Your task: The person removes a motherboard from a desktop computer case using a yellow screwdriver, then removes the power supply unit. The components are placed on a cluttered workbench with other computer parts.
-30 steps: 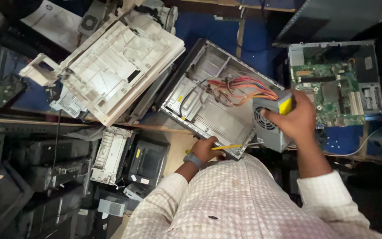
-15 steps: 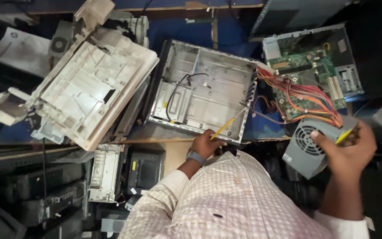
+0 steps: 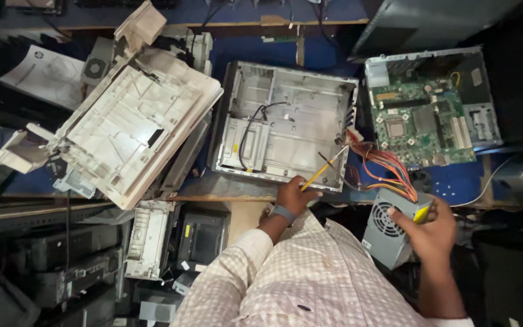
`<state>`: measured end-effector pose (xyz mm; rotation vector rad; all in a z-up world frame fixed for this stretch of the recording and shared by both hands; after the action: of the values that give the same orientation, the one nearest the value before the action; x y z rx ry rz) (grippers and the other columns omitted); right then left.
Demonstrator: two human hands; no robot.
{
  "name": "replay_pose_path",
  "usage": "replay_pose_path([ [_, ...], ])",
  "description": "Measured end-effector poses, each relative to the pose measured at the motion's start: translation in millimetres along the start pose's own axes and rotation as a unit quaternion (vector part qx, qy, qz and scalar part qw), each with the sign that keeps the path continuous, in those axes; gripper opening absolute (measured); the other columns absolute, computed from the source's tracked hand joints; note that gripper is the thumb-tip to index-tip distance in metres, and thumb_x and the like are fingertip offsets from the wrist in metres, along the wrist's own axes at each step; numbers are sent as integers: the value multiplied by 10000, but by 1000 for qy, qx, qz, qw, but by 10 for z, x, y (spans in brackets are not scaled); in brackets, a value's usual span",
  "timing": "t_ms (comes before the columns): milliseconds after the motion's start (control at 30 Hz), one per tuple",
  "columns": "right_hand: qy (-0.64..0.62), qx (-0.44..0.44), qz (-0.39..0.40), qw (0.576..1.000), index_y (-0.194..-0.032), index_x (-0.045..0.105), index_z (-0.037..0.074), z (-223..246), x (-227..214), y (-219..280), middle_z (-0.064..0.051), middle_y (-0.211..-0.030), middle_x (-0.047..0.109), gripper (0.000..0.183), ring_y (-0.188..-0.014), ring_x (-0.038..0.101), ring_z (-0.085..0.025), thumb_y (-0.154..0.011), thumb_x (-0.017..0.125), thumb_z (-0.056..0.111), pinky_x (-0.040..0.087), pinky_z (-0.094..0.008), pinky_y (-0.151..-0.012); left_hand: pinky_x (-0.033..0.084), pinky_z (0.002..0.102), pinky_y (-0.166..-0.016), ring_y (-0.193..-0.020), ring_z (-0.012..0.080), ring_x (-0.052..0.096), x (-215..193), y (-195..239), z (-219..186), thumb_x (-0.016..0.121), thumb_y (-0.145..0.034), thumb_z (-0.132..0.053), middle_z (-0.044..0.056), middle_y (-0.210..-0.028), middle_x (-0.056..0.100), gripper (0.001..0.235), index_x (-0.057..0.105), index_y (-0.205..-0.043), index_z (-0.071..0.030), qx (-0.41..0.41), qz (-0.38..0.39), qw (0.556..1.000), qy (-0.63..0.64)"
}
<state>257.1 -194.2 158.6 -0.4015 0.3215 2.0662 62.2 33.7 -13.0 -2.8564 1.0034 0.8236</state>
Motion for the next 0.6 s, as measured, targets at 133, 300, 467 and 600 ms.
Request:
replay_pose_path([
  [133, -4, 20, 27, 999, -1186, 617, -4, -124, 65, -21, -90, -1047, 732, 558, -894, 700, -147, -709, 899, 66, 563, -298, -784, 567, 414, -647, -660, 298, 706, 68, -17, 71, 914, -713, -421, 156, -740, 712, 496, 663, -943, -61, -9, 39, 998, 46],
  [300, 43, 3, 29, 999, -1143, 641, -6, -90, 126, 15, -109, -1028, 740, 562, -889, 706, -171, -681, 921, 150, 565, -320, -786, 565, 423, -667, -743, 314, 720, -15, 99, 201, 770, -853, -341, 167, -891, 730, 519, 574, -1287, -133, 2, 76, 996, 52],
  [467, 183, -22, 22, 983, -1083, 688, -25, 9, 139, -116, -160, -982, 749, 598, -848, 724, -223, -631, 961, 256, 567, -367, -779, 570, 491, -692, -877, 407, 715, -337, 218, 159, 771, -876, -340, 204, -1026, 744, 548, 560, -1365, -212, 107, -44, 992, -43],
  [600, 157, -5, 55, 986, -1087, 702, -14, -100, 88, -192, -138, -1001, 769, 547, -863, 733, -209, -673, 944, 248, 569, -359, -791, 545, 546, -698, -801, 421, 706, -461, 147, 310, 729, -871, -463, 169, -870, 744, 653, 505, -1457, -281, -45, 69, 986, -146],
])
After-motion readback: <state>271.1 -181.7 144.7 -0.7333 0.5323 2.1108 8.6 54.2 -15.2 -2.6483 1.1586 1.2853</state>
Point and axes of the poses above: each hand's wrist, its own y-axis away from the middle knuckle, its own x-axis out of the palm, z = x × y, the point moved 4 cm from there along -y, towards the middle knuckle
